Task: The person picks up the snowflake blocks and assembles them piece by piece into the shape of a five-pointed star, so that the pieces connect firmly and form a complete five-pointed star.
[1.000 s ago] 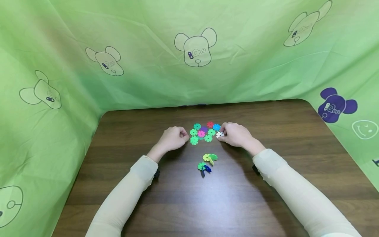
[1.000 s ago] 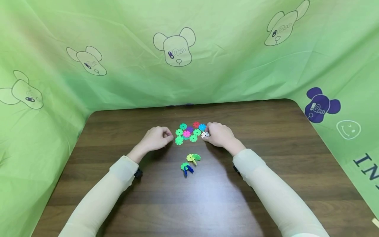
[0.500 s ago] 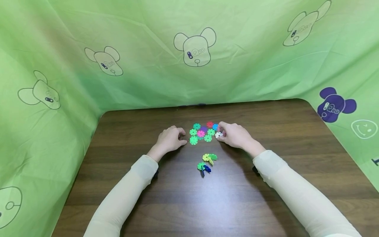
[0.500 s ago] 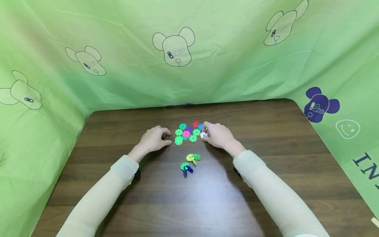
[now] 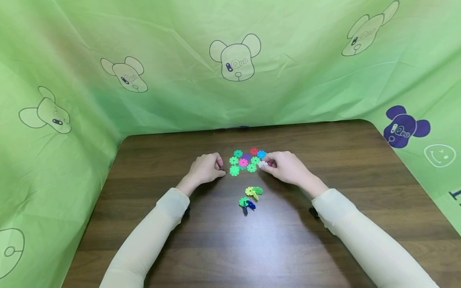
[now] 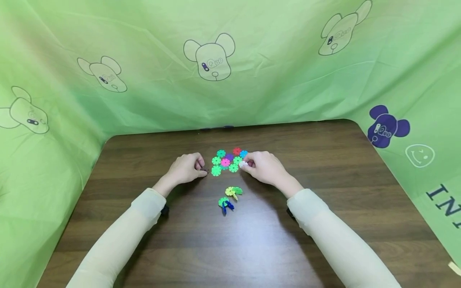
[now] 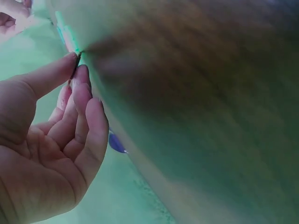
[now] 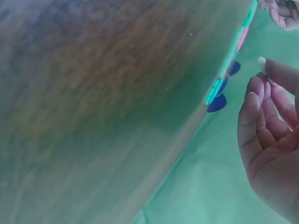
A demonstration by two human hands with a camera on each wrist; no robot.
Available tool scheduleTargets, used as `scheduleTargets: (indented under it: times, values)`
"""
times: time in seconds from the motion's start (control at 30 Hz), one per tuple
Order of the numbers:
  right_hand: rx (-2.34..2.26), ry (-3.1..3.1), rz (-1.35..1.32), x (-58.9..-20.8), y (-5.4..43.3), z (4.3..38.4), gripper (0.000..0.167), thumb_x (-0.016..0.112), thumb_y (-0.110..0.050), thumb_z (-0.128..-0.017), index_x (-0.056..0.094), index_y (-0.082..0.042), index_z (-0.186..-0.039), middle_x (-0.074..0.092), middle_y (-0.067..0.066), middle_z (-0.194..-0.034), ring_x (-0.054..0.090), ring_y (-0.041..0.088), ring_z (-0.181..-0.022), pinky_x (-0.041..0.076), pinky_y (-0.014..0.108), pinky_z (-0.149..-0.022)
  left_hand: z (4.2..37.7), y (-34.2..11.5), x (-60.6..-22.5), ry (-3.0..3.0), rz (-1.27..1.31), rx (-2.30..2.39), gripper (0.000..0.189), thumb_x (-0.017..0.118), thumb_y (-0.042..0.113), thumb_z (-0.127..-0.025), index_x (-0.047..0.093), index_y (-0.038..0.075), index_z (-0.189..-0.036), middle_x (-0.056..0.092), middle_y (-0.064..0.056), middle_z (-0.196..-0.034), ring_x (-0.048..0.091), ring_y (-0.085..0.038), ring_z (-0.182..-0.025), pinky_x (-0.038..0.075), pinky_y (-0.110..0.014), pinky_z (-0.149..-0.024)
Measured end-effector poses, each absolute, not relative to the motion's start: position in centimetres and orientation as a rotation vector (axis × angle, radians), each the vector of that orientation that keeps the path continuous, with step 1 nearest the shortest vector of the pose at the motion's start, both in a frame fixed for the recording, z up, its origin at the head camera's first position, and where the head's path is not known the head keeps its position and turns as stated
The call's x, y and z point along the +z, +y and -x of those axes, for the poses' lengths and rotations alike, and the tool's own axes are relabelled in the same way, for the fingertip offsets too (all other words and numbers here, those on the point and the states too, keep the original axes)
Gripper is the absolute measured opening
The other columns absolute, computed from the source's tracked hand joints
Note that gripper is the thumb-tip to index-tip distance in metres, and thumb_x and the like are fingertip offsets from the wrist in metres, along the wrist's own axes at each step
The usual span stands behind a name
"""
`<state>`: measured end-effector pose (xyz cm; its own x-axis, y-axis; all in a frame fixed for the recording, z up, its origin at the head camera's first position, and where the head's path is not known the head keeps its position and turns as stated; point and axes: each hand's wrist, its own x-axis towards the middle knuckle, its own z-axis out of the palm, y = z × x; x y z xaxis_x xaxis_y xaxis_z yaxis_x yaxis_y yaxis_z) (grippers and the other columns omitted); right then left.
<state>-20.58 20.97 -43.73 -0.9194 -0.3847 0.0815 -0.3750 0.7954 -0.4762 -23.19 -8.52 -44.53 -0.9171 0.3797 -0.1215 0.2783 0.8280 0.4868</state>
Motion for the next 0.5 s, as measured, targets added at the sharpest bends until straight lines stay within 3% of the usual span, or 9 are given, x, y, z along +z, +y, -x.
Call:
scheduleTargets:
  times: [0.2, 0.4, 0.5]
  values:
    - [-0.828, 2.982, 0.676, -43.4, 20.9, 20.0, 0.012, 0.075, -0.03, -0.097, 0.076, -0.019, -0.093, 0.063, -0.009, -0.075, 0.055, 0.013, -0.068, 0.048, 0.034, -0.066, 22.8, -7.8, -43.8, 2.72, -0.563, 0.917, 0.016, 0.079, 0.026, -0.095, 0.078, 0.012, -0.103, 0.071, 0.004, -0.089, 0.064, -0.013, -0.082, 0.053, -0.034, -0.077]
    - [-0.897, 2.994, 0.767, -43.1, 20.6, 19.1, 0.01, 0.075, -0.029, -0.098, 0.075, -0.021, -0.094, 0.066, -0.013, -0.076, 0.059, 0.007, -0.066, 0.052, 0.033, -0.066, 22.2, -7.0, -42.9, 2.423, -0.552, 1.249, 0.019, 0.07, 0.022, -0.101, 0.074, 0.003, -0.101, 0.072, -0.016, -0.09, 0.063, -0.017, -0.067, 0.059, -0.034, -0.065]
    - [-0.945, 2.972, 0.862, -42.8, 20.2, 18.7, 0.007, 0.076, -0.023, -0.097, 0.076, -0.017, -0.094, 0.067, -0.013, -0.077, 0.06, 0.005, -0.067, 0.053, 0.032, -0.066, 22.0, -6.7, -42.6, 2.276, -0.515, 1.358, 0.024, 0.068, 0.021, -0.103, 0.072, -0.003, -0.103, 0.069, -0.024, -0.093, 0.061, -0.016, -0.067, 0.061, -0.034, -0.065]
